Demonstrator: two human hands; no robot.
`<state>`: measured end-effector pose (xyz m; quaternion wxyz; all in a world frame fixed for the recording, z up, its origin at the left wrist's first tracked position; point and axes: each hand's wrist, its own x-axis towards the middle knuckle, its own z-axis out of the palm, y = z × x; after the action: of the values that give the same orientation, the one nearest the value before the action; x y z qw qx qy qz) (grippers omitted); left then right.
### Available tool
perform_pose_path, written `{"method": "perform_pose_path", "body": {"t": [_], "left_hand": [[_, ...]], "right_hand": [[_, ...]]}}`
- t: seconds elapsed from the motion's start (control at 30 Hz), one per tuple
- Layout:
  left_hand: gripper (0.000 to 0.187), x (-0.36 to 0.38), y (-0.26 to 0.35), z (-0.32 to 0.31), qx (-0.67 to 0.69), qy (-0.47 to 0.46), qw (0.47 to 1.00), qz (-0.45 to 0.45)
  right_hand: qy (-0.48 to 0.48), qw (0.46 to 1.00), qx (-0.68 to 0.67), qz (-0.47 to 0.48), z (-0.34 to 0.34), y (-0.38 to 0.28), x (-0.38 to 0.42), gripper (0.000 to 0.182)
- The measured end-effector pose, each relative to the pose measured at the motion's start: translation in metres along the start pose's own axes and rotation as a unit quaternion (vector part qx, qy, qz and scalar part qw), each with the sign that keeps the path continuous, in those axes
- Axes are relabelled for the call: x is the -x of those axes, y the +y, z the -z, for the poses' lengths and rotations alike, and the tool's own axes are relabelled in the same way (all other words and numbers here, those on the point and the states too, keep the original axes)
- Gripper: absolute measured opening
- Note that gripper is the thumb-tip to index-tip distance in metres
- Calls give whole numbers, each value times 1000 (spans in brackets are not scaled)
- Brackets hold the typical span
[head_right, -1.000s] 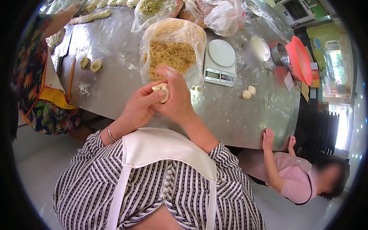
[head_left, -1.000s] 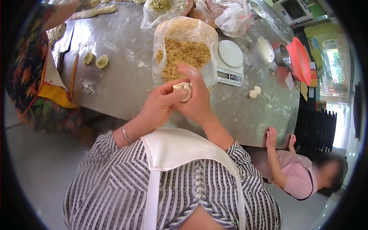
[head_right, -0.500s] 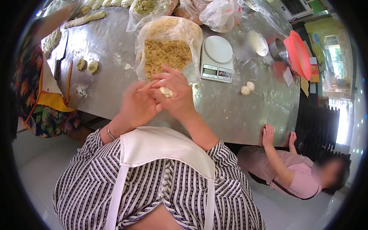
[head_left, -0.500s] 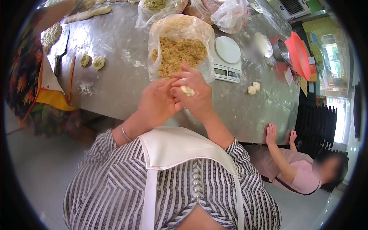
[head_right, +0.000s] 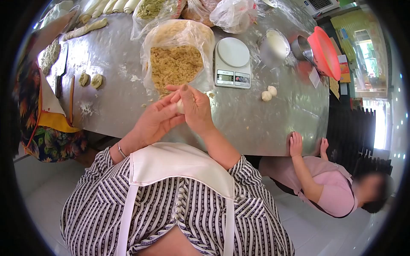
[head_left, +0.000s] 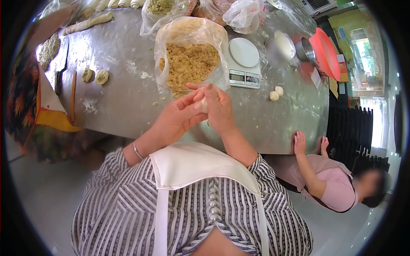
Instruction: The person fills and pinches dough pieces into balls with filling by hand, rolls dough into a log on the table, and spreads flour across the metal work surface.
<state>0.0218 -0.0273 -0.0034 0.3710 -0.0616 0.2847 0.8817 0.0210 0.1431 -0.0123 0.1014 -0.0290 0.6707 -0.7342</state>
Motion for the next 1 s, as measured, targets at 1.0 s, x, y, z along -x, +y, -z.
{"method": "perform_pose_path", "body": {"t": [1.0], "left_hand": [[23, 28, 87, 125, -346, 281, 864, -234]], "right_hand": [[371, 850, -346, -141, 148, 46, 51, 55]]}}
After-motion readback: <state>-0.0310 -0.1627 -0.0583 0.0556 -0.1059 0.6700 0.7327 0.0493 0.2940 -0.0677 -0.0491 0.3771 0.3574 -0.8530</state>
